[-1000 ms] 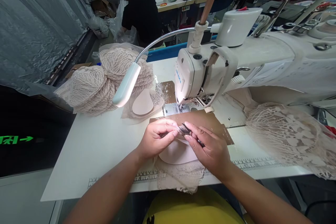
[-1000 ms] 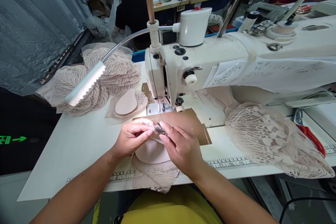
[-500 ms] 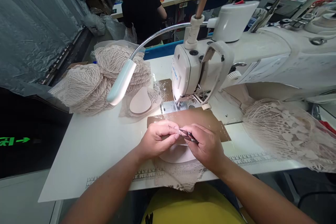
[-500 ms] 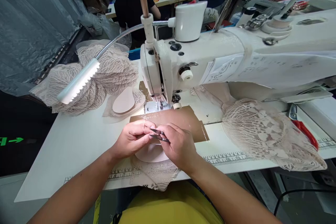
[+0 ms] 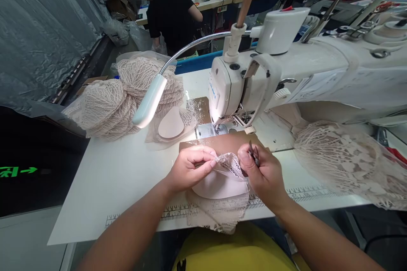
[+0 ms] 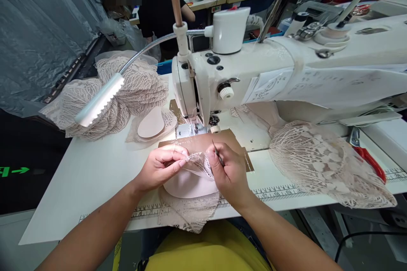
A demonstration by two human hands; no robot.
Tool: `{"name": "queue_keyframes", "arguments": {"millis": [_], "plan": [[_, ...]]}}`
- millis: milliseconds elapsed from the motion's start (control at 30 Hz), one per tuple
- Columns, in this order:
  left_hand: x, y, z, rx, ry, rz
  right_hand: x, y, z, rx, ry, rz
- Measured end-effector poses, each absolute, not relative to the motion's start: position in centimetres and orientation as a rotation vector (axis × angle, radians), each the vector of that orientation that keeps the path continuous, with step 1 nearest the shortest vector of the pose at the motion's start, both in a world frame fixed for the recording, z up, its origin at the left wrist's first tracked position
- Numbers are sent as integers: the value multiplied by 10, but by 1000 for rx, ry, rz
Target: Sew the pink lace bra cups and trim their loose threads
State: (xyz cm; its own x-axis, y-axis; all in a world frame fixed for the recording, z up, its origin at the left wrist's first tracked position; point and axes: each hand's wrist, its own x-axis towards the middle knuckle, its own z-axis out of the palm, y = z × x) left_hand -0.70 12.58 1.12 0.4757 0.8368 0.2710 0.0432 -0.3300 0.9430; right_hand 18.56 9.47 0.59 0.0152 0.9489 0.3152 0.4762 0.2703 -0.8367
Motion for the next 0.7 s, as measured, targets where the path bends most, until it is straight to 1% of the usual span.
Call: {"name": "queue_keyframes", "arguments": {"millis": [133,200,267,367,433,533,700], "plan": [[-10,127,8,1672,801,985,209,99,5,-1588,-1701,377],[-12,128,6,1641,819,979,227,102,5,-1657,-1748,367],[-12,129,6,1623,836,965,243,103,4,-1657,-1702,622],[-12,129,8,1627,873,952,259,99,2,-1544,-1382,1166],[-12,130,9,1636,903,948,263,95,1,-1453,-1152,1377],[-12,131,9,1643,944,933,263,91,1,-1377,-1001,1471],[-15,134,4,1646,998,915,265,87,3,-1311,-1006,1488]]}}
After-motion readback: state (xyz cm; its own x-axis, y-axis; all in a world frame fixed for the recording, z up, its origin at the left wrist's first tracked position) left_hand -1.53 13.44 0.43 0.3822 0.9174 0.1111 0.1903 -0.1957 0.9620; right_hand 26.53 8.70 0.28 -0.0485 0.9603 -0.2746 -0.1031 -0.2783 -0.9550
